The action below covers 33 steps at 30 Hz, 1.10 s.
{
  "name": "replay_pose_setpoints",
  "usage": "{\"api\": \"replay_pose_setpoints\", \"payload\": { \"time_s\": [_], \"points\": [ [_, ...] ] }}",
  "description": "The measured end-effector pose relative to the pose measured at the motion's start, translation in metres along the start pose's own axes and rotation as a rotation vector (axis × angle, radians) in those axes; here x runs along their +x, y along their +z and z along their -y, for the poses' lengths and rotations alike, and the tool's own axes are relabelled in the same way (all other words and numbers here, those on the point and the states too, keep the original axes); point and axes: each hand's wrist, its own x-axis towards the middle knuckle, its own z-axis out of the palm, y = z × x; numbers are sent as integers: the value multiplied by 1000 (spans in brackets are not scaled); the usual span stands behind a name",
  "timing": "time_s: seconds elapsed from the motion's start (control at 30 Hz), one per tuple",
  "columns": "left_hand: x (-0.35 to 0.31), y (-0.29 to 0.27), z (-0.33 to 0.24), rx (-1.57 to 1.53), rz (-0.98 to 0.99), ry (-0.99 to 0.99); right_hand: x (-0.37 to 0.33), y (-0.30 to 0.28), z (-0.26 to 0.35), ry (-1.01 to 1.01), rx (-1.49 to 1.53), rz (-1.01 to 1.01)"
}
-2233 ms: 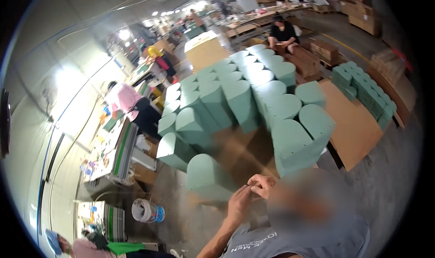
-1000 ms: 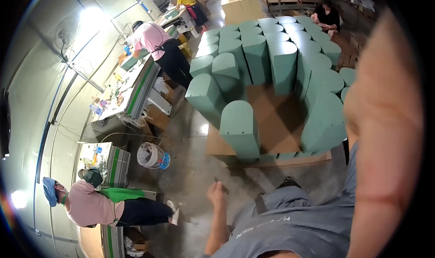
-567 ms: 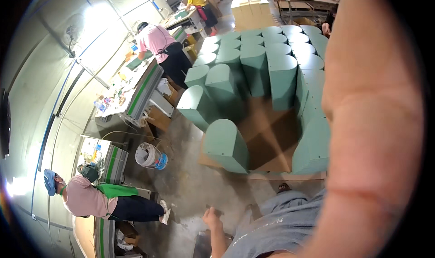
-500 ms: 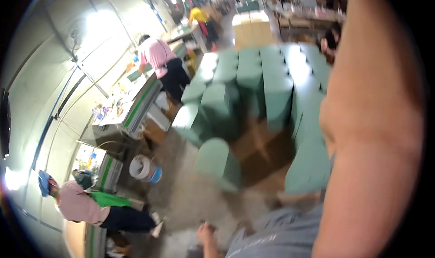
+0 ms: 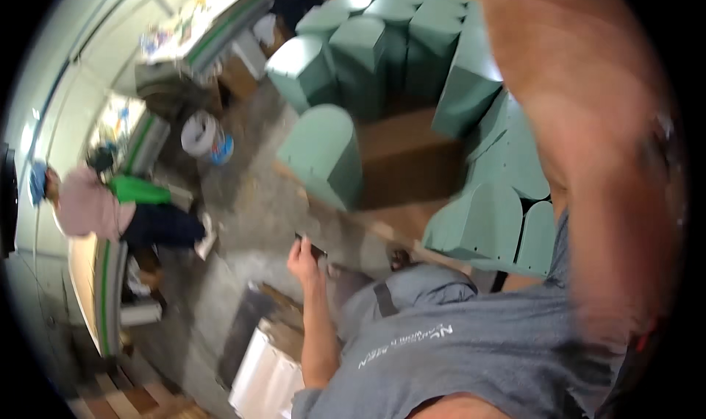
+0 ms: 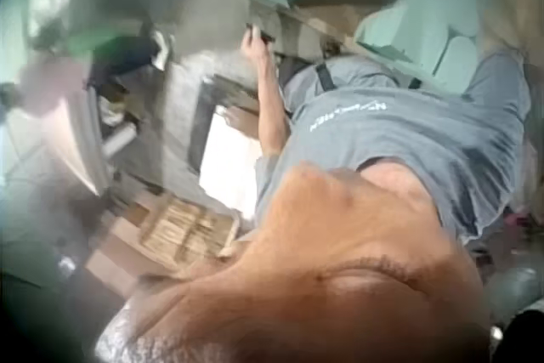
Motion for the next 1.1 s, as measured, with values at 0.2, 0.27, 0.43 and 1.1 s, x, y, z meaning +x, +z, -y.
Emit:
{"api": "replay_pose_setpoints", "payload": {
  "time_s": [0.2,0.27,0.43,1.1],
  "points": [
    [-10,21,-6,-99,-55,15,-102,185,-145,35,-92,392],
    [-6,23,2,-168,-65,60,-127,238,-159,-56,-104,482],
    [-7,53,-14,-138,-94,207,-157,320,-188,-36,-34,650],
    [-3,117,-8,-313,-48,204,-215,360,-217,-66,-51,758]
  ]
}}
